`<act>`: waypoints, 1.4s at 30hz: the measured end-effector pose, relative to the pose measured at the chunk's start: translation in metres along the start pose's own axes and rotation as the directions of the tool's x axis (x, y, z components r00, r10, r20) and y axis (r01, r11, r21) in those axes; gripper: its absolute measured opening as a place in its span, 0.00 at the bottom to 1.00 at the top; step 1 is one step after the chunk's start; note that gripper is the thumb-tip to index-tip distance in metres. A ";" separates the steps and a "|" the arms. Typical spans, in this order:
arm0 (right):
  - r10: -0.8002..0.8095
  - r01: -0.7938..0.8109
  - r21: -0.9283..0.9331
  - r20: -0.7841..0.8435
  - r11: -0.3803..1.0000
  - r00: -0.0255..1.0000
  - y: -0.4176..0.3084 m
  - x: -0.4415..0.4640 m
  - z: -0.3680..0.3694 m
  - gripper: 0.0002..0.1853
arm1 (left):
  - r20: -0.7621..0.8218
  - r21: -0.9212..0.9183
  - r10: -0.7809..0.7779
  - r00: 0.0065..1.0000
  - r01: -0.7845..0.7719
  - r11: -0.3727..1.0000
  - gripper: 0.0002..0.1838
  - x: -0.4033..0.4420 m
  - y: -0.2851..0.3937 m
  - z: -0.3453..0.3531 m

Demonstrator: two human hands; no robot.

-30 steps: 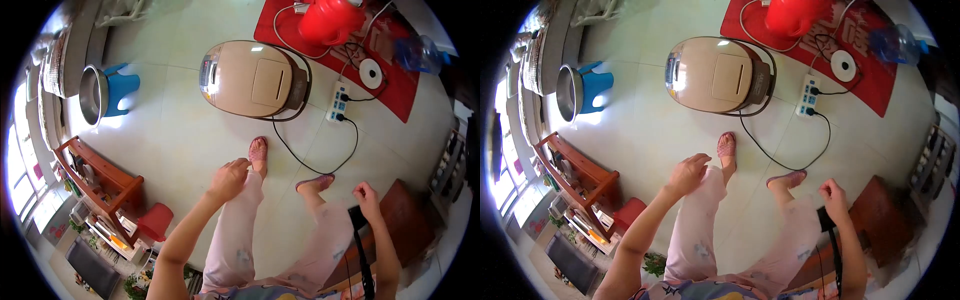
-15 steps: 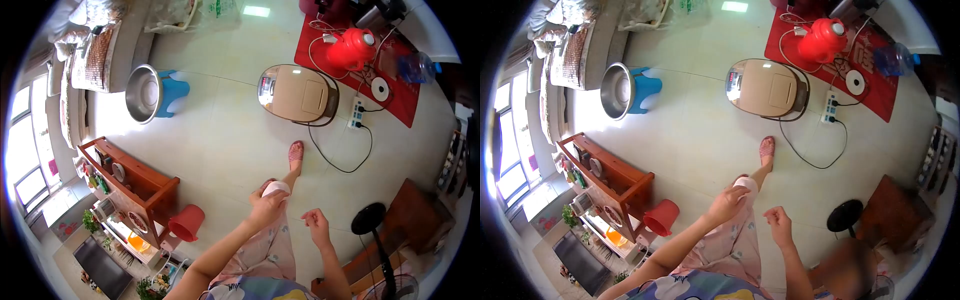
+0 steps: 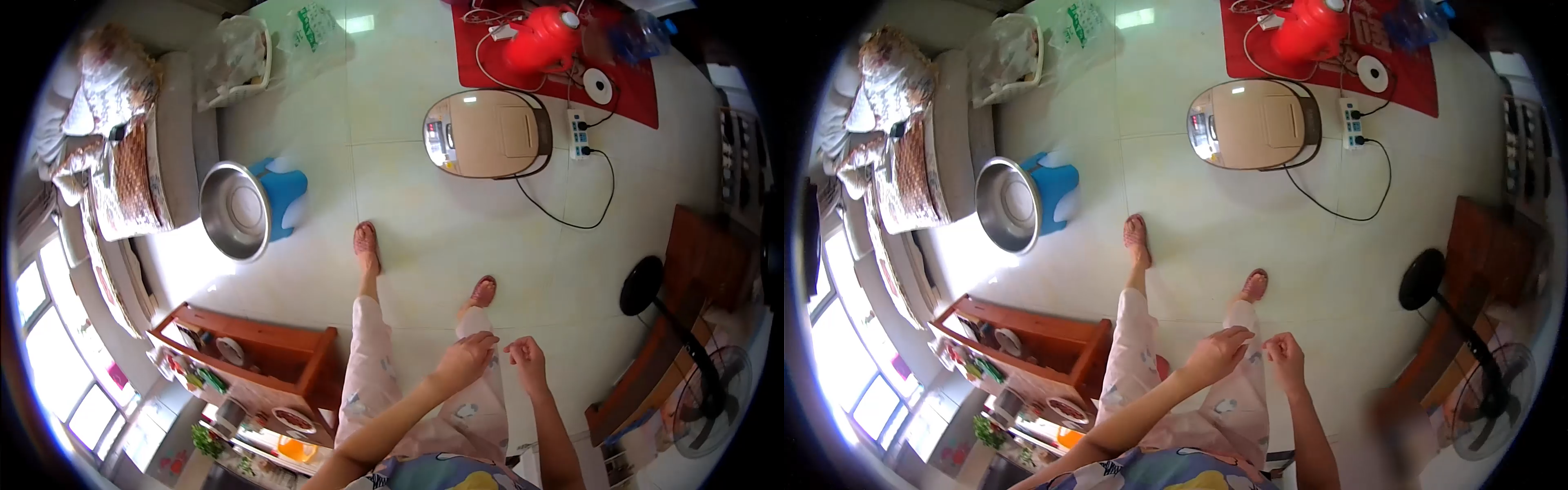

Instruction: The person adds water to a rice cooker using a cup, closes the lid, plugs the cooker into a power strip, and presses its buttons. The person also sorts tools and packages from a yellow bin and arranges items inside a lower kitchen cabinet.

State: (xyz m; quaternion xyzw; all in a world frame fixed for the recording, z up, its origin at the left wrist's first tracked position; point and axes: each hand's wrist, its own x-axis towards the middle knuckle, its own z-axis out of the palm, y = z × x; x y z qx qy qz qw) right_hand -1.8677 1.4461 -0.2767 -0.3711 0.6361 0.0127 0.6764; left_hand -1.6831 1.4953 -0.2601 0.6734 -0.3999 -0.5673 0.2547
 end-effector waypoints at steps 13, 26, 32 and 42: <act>-0.054 0.064 0.190 -0.060 0.980 0.997 -0.119 0.038 0.238 0.05 | 0.063 0.284 -0.091 0.994 0.069 0.956 0.14 0.044 -0.052 -0.257; -0.042 0.137 0.327 -0.281 0.935 0.959 -0.215 0.152 0.265 0.04 | 0.357 0.403 0.006 0.934 -0.160 0.901 0.11 0.181 -0.023 -0.316; 0.084 0.174 0.474 -0.474 0.863 0.876 -0.240 0.193 0.326 0.03 | 0.554 0.375 -0.040 0.831 -0.206 0.904 0.11 0.232 -0.034 -0.361; 0.091 0.273 0.607 -0.500 0.746 0.861 -0.337 0.278 0.460 0.06 | 0.592 0.564 0.011 0.806 -0.423 0.709 0.12 0.336 -0.120 -0.540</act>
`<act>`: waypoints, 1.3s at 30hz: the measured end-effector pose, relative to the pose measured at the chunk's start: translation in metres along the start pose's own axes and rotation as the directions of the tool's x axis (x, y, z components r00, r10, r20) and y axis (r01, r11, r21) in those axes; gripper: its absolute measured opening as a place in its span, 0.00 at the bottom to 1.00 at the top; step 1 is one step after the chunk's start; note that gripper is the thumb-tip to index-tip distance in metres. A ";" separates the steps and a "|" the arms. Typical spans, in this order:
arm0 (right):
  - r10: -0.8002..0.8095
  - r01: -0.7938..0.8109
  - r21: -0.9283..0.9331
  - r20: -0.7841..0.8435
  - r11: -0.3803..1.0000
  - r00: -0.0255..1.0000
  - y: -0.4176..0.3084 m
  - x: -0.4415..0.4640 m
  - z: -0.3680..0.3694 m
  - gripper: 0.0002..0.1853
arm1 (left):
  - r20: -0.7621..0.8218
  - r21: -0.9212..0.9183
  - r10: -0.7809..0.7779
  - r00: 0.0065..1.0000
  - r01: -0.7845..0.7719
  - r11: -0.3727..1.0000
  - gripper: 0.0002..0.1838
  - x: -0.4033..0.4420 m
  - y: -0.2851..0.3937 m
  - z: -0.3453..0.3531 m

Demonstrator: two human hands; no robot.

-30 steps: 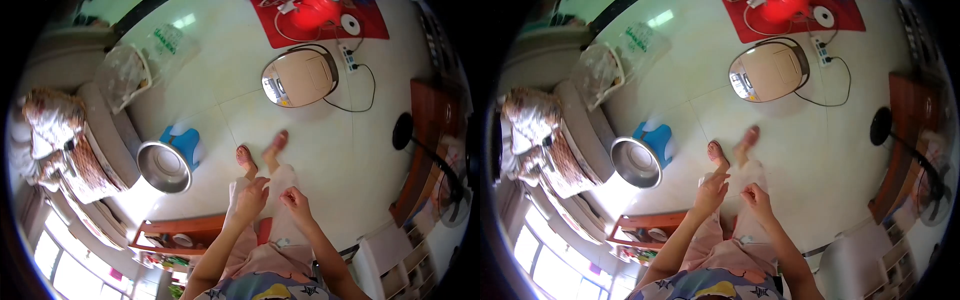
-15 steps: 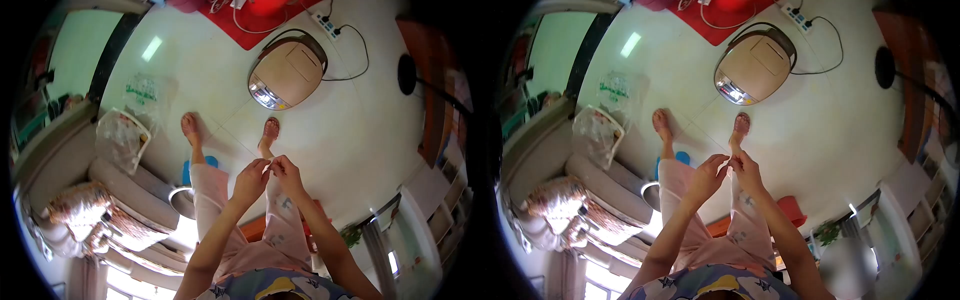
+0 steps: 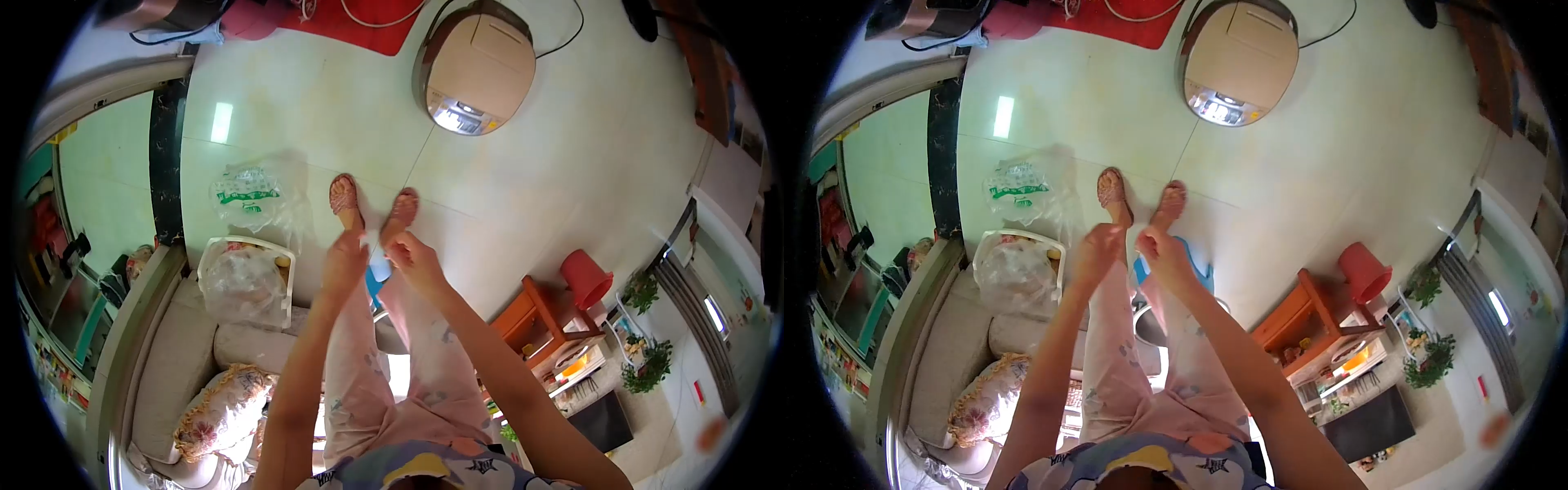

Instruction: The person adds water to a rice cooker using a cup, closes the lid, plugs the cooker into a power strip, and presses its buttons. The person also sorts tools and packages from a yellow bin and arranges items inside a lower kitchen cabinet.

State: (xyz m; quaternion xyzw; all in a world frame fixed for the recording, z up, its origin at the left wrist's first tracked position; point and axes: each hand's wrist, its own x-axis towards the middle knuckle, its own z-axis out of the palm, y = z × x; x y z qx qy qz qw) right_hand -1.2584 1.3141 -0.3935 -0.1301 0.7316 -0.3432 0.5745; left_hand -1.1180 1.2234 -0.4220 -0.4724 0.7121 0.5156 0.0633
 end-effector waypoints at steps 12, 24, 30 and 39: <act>0.032 -0.031 -0.044 0.026 0.999 0.999 0.038 0.007 0.035 0.06 | -0.052 0.681 -0.054 0.997 0.075 0.728 0.13 0.026 -0.192 -0.066; 0.222 -0.226 -0.192 -0.044 0.955 0.974 0.108 0.020 0.078 0.11 | 0.029 0.948 -0.274 0.961 0.061 0.314 0.22 0.126 -0.316 -0.110; 0.140 -0.136 -0.207 0.004 0.969 0.990 0.091 0.040 0.122 0.09 | -0.215 0.475 0.132 0.968 -0.015 0.880 0.31 0.114 -0.290 -0.108; -0.304 0.234 -0.400 -0.123 0.886 0.945 0.040 0.066 0.157 0.29 | -0.166 -0.676 -0.278 0.946 0.096 0.731 0.13 0.030 -0.165 -0.097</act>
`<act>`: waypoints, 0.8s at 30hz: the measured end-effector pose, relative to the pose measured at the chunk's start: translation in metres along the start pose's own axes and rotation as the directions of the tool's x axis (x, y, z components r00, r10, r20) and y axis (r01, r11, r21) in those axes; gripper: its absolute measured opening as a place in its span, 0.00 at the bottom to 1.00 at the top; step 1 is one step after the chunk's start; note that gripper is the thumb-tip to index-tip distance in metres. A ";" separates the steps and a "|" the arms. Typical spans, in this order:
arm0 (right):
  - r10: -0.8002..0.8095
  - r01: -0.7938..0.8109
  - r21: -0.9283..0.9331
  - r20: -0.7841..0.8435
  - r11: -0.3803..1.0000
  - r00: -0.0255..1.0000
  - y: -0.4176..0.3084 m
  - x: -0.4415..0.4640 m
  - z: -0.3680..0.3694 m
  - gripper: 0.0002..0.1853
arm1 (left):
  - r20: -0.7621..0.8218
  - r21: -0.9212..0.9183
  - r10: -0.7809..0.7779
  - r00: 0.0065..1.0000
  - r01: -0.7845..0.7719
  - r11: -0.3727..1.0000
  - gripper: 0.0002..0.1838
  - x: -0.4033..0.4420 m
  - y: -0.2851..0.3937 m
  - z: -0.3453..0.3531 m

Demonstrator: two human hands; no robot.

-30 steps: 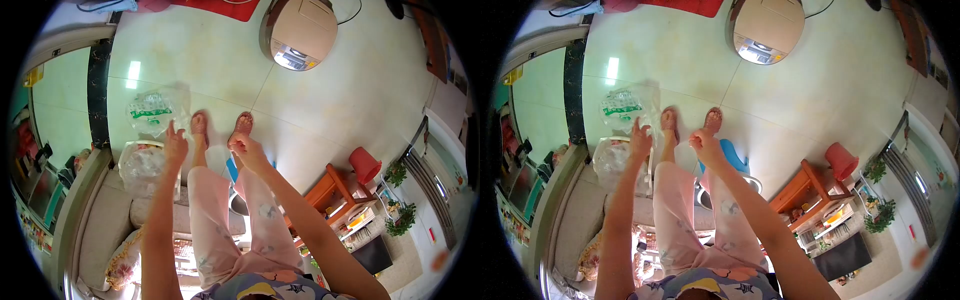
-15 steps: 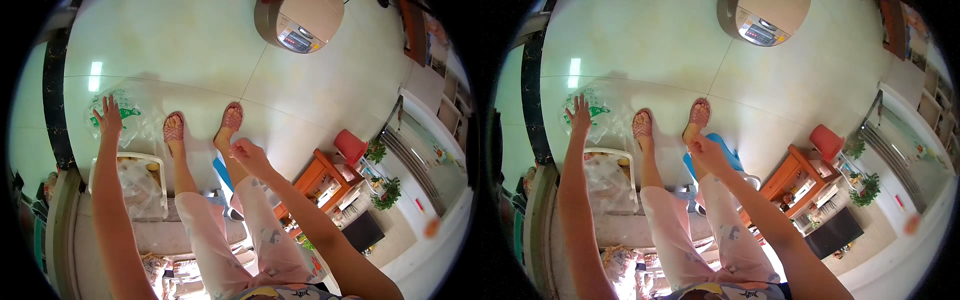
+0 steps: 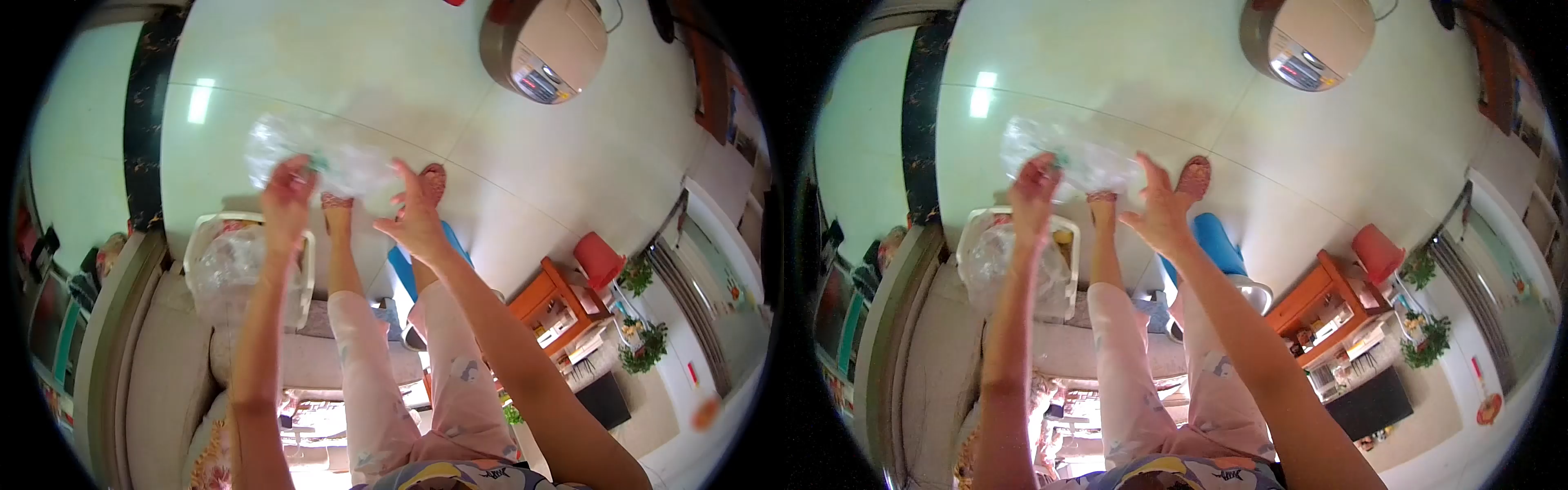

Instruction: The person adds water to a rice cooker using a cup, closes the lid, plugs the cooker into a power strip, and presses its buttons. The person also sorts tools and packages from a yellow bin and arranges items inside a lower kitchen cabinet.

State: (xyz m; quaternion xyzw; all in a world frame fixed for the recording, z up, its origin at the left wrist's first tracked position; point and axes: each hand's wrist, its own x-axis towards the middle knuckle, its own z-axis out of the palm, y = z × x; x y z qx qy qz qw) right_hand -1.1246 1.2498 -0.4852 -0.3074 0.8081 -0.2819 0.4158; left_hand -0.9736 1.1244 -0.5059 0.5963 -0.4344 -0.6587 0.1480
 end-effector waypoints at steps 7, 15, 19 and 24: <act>-0.058 0.060 -0.009 0.188 0.998 0.981 -0.017 -0.004 -0.009 0.31 | -0.162 -0.165 0.031 0.986 -0.058 0.985 0.20 -0.113 0.048 0.028; 0.320 -0.830 0.506 0.766 0.236 0.558 -0.050 -0.047 0.024 0.17 | -0.372 -0.143 0.064 0.926 -0.125 0.982 0.24 -0.130 0.015 -0.012; 0.203 -0.530 0.279 0.706 0.801 0.679 -0.084 -0.051 0.051 0.27 | -0.719 -0.207 -0.375 0.585 0.335 0.919 0.20 -0.153 -0.036 -0.089; 0.223 -0.489 0.210 0.695 0.847 0.684 -0.067 -0.062 0.071 0.25 | -0.791 0.608 0.458 0.406 0.596 0.524 0.25 -0.160 -0.139 -0.170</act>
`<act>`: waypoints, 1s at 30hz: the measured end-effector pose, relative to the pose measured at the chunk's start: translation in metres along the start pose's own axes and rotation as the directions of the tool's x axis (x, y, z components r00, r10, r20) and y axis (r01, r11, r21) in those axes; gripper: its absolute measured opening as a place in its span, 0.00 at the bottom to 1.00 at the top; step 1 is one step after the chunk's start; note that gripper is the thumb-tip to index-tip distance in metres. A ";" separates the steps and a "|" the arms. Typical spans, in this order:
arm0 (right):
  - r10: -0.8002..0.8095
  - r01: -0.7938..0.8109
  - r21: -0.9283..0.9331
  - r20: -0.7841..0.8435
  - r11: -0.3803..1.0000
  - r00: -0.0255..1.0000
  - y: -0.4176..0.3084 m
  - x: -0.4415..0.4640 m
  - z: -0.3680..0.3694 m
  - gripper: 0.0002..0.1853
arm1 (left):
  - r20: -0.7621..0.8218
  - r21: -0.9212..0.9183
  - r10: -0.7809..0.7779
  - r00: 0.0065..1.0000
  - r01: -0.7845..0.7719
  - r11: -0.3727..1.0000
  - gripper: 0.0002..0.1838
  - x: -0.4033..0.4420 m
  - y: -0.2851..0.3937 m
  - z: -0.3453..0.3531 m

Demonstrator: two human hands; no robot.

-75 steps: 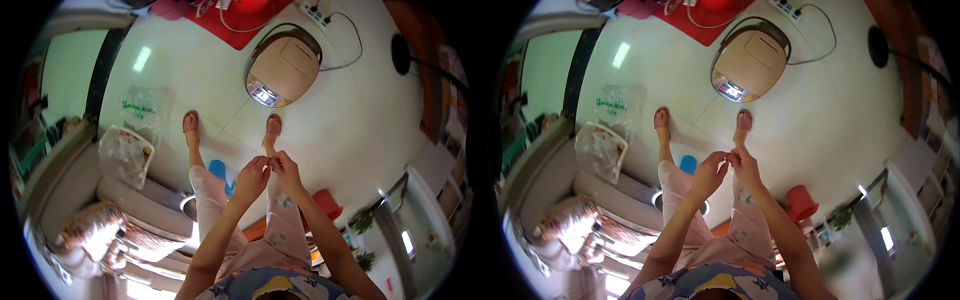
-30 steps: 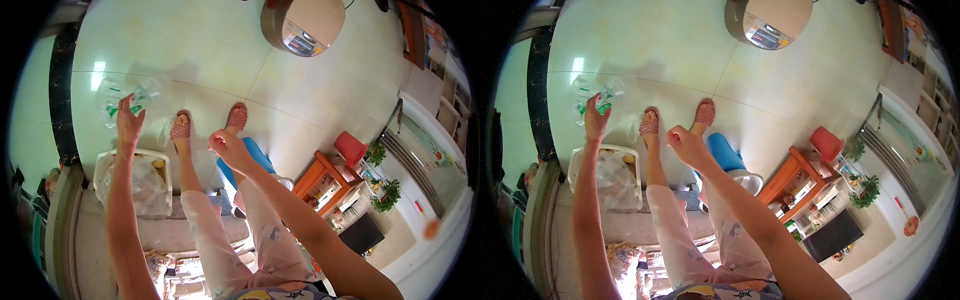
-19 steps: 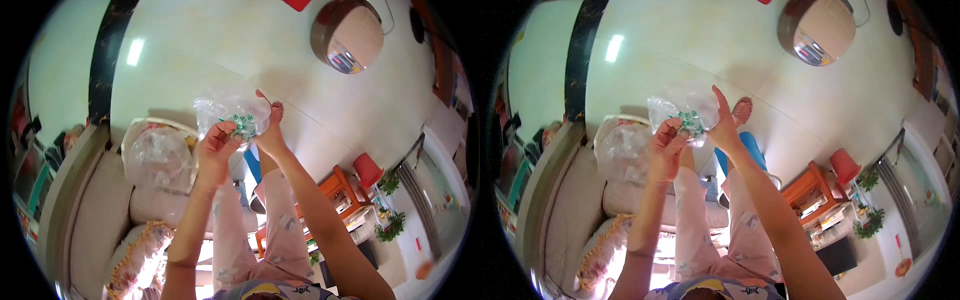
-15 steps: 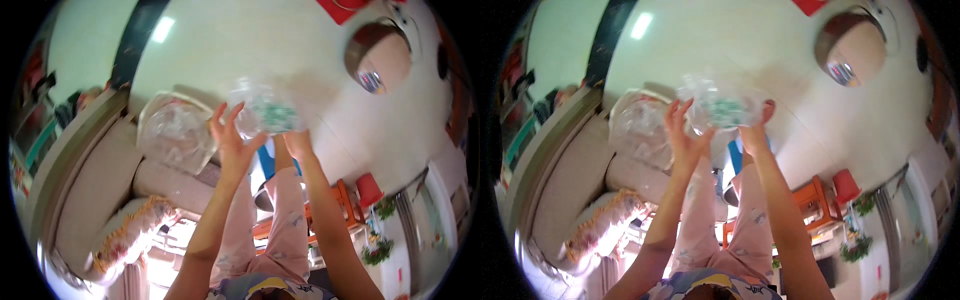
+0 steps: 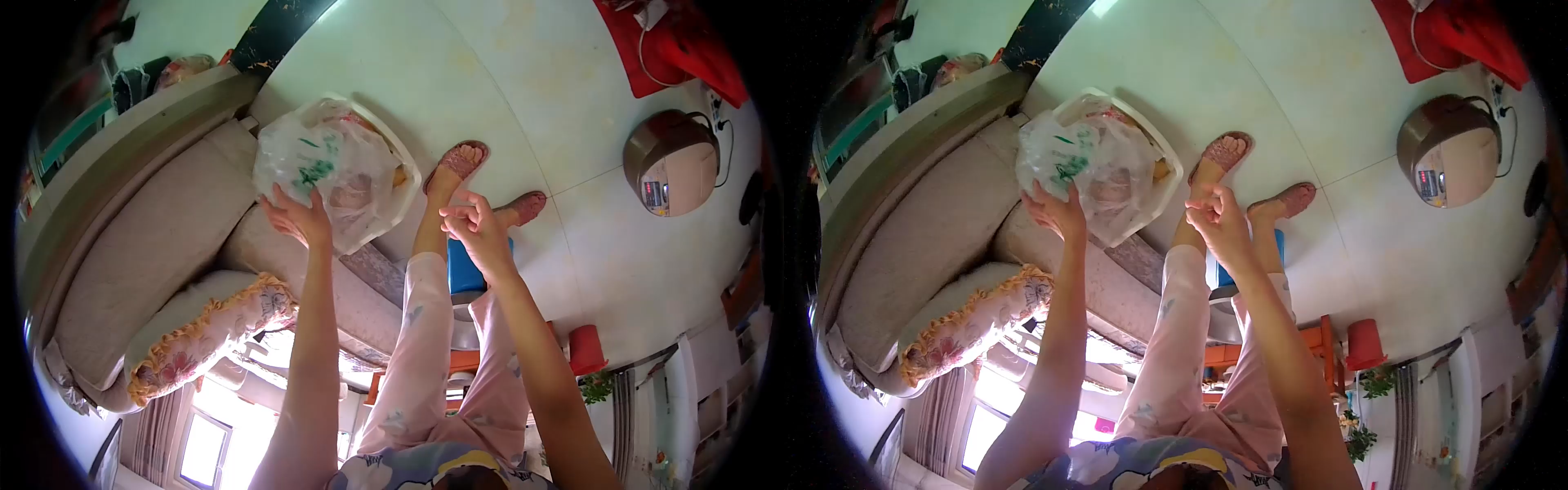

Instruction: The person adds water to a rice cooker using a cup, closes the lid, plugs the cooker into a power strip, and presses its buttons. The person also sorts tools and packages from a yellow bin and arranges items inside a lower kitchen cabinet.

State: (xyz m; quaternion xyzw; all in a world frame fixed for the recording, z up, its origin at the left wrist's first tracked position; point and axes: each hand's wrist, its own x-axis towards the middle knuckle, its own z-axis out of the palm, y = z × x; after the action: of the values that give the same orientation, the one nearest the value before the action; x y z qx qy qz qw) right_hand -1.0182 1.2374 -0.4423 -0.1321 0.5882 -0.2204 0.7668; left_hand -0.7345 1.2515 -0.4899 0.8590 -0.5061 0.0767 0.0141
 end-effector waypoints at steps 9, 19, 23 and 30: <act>0.020 -0.015 -0.238 0.019 0.971 1.000 0.037 0.015 -0.017 0.19 | 0.957 0.004 0.053 0.286 -0.193 0.981 0.38 -0.059 -0.139 0.143; 0.025 -0.031 -0.065 -0.093 0.997 0.995 0.004 -0.025 -0.049 0.13 | 0.440 -0.325 -0.208 0.874 0.371 0.870 0.37 -0.039 -0.048 -0.038; -0.128 0.129 -0.004 -0.181 0.992 0.975 0.035 -0.042 -0.088 0.10 | 0.114 -0.109 0.041 0.993 -0.029 0.994 0.31 -0.037 -0.054 -0.046; -0.143 0.157 -0.014 -0.500 0.987 0.854 0.066 -0.076 -0.169 0.08 | 0.663 -0.661 0.365 0.654 0.282 0.695 0.22 -0.077 0.137 -0.068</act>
State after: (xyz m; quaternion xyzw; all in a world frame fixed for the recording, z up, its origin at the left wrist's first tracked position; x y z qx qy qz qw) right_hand -1.1850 1.3416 -0.4547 -0.1058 0.7512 -0.3141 0.5708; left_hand -0.8986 1.2583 -0.4415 0.7196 -0.4731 -0.4903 0.1343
